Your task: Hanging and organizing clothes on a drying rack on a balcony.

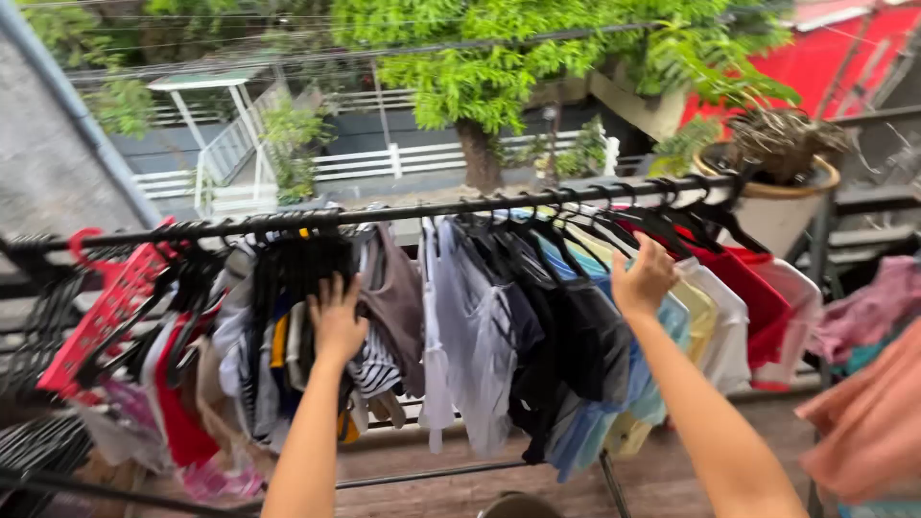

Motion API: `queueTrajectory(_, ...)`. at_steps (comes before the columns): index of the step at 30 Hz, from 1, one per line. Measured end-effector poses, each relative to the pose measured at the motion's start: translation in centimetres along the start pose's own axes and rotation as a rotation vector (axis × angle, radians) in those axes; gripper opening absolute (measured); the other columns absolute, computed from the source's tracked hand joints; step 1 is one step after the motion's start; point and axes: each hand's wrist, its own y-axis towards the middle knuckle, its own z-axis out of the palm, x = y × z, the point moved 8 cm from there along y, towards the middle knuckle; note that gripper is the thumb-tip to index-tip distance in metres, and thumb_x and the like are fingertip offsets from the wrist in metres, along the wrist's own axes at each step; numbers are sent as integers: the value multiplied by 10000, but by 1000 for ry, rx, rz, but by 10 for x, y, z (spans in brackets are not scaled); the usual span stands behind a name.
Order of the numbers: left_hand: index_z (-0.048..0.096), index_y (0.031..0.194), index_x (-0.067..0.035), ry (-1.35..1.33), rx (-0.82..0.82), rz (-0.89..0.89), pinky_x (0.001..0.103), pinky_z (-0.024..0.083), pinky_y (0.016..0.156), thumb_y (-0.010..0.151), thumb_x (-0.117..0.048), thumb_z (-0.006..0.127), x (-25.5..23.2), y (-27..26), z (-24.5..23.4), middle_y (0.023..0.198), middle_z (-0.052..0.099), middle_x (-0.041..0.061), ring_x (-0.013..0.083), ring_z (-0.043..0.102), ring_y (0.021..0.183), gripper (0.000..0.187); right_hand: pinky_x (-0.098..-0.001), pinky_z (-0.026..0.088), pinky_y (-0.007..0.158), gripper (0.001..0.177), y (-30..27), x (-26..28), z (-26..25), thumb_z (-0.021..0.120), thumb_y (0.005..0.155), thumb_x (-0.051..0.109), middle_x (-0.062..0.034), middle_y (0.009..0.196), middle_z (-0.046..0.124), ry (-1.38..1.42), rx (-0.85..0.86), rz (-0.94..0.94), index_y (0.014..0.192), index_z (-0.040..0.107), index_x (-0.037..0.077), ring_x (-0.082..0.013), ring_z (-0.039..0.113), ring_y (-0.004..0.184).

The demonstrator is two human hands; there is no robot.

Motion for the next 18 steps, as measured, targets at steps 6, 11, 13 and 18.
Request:
queueTrajectory(6,334,1575,-28,-57,-67,12,630,97,1227,714,-238,698,-14,-11,32,1669,249,233,385,182,1567,959,-380,546,899,442,-24,166,23,716,938,349,-144,1117,702,808,508,-3,1256,634,54,-277,695,1005)
queueTrajectory(11,369,1567,-93,-151,-66,-14,633,87,1234,715,-296,707,-29,-28,27,1662,256,233,386,174,1560,939,-462,452,1034,741,-130,253,134,754,842,341,-312,1306,594,788,710,-187,1383,479,-84,-432,578,1214)
queueTrajectory(13,390,1563,-123,-176,-60,-14,632,87,1234,723,-326,712,-35,-30,5,1659,264,230,387,173,1559,922,-480,427,1072,764,-169,264,189,714,839,284,-343,1354,558,821,755,-229,1429,426,-108,-463,540,1266)
queueTrajectory(18,478,1505,-223,-399,192,159,576,195,1206,859,-479,741,-43,-33,-60,1613,287,243,416,231,1502,743,-512,417,1105,757,-168,268,215,648,850,211,-310,1420,519,501,855,-221,1517,391,-40,-469,515,1304)
